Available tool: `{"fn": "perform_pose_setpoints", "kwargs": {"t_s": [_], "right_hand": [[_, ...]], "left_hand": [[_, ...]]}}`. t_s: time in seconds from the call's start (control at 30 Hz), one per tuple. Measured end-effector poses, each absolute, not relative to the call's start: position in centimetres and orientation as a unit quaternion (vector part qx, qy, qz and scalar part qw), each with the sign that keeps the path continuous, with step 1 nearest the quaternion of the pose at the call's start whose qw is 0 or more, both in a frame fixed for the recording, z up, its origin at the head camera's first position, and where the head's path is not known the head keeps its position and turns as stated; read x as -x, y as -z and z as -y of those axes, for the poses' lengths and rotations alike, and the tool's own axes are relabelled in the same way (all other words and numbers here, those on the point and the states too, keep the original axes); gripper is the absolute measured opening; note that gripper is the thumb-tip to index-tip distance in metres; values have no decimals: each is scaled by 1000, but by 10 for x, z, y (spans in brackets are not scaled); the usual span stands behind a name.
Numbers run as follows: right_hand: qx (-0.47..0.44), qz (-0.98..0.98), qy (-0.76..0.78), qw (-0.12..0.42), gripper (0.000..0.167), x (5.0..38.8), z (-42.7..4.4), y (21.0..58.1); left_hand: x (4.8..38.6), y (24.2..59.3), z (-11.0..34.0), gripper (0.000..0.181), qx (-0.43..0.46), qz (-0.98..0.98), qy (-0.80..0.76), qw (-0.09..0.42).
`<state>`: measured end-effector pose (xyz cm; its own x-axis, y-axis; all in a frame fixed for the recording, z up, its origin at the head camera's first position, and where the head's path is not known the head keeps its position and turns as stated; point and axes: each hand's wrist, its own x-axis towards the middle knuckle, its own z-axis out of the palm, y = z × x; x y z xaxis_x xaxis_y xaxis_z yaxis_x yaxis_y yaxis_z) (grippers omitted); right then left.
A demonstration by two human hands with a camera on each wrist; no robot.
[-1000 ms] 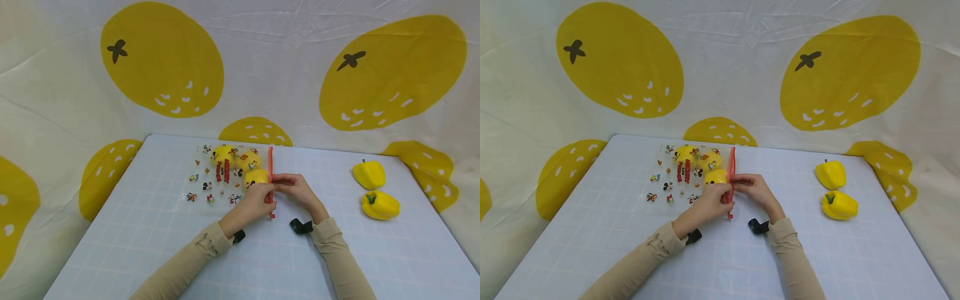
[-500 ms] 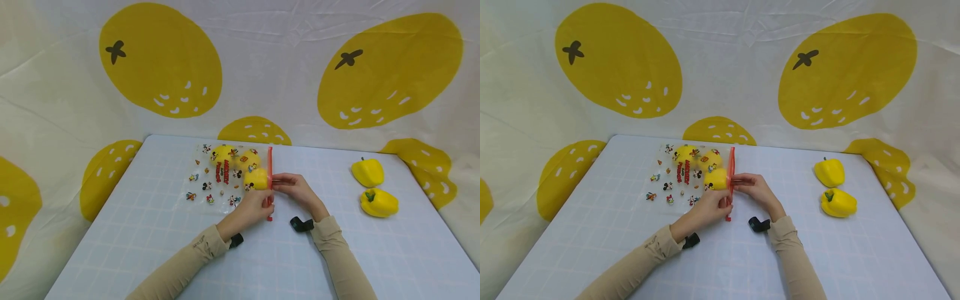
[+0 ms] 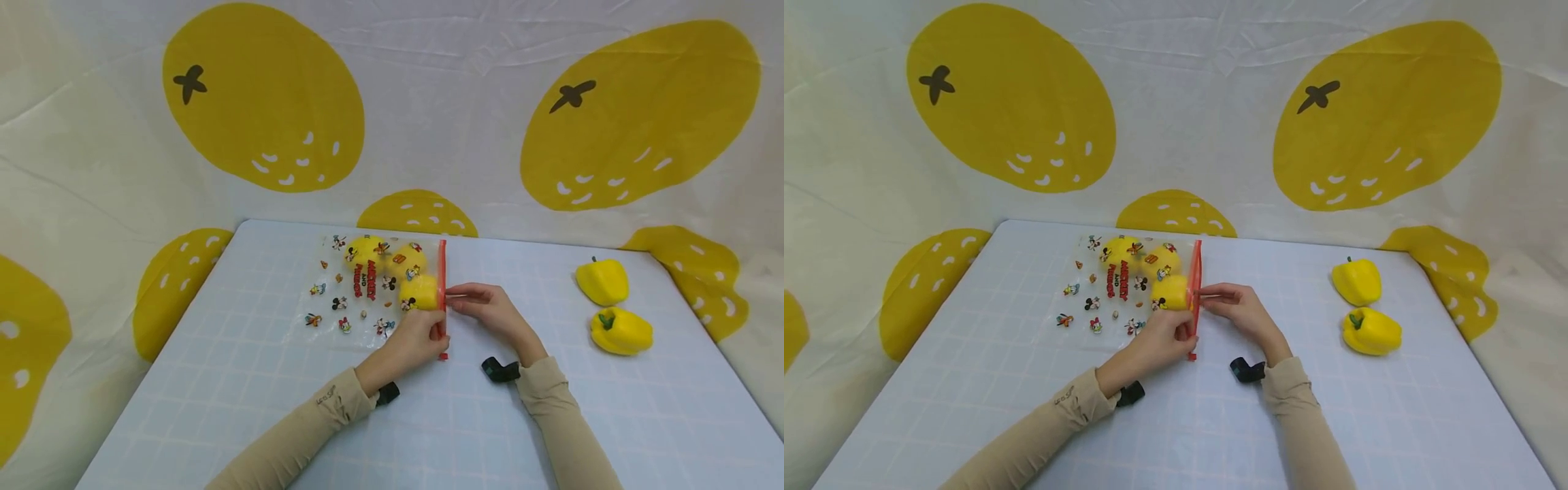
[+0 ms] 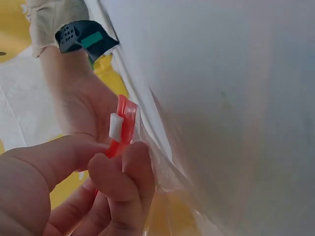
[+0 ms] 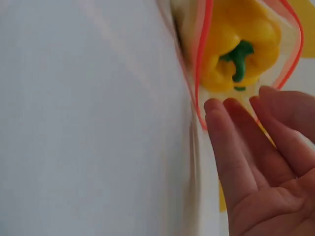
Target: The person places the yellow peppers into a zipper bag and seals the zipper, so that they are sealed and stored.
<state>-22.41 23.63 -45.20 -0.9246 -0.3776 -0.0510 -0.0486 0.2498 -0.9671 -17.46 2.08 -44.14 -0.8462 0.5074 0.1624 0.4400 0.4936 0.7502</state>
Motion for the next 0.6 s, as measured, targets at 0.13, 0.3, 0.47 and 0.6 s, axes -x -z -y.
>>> {"fn": "perform_pose_setpoints", "kwargs": {"t_s": [0.13, 0.3, 0.47, 0.6], "right_hand": [[139, -814, 555, 100, 32, 218, -258, 434], [122, -866, 485, 13, 34, 204, -301, 402], [61, -889, 440, -108, 31, 184, -351, 381], [-44, -885, 438, -151, 36, 171, -391, 376]], "left_hand": [[176, 444, -21, 18, -280, -847, -452, 19], [175, 444, -20, 19, -274, -833, -480, 6], [176, 442, -20, 17, -274, -832, -483, 1], [175, 441, -20, 16, -294, -833, -469, -7]]}}
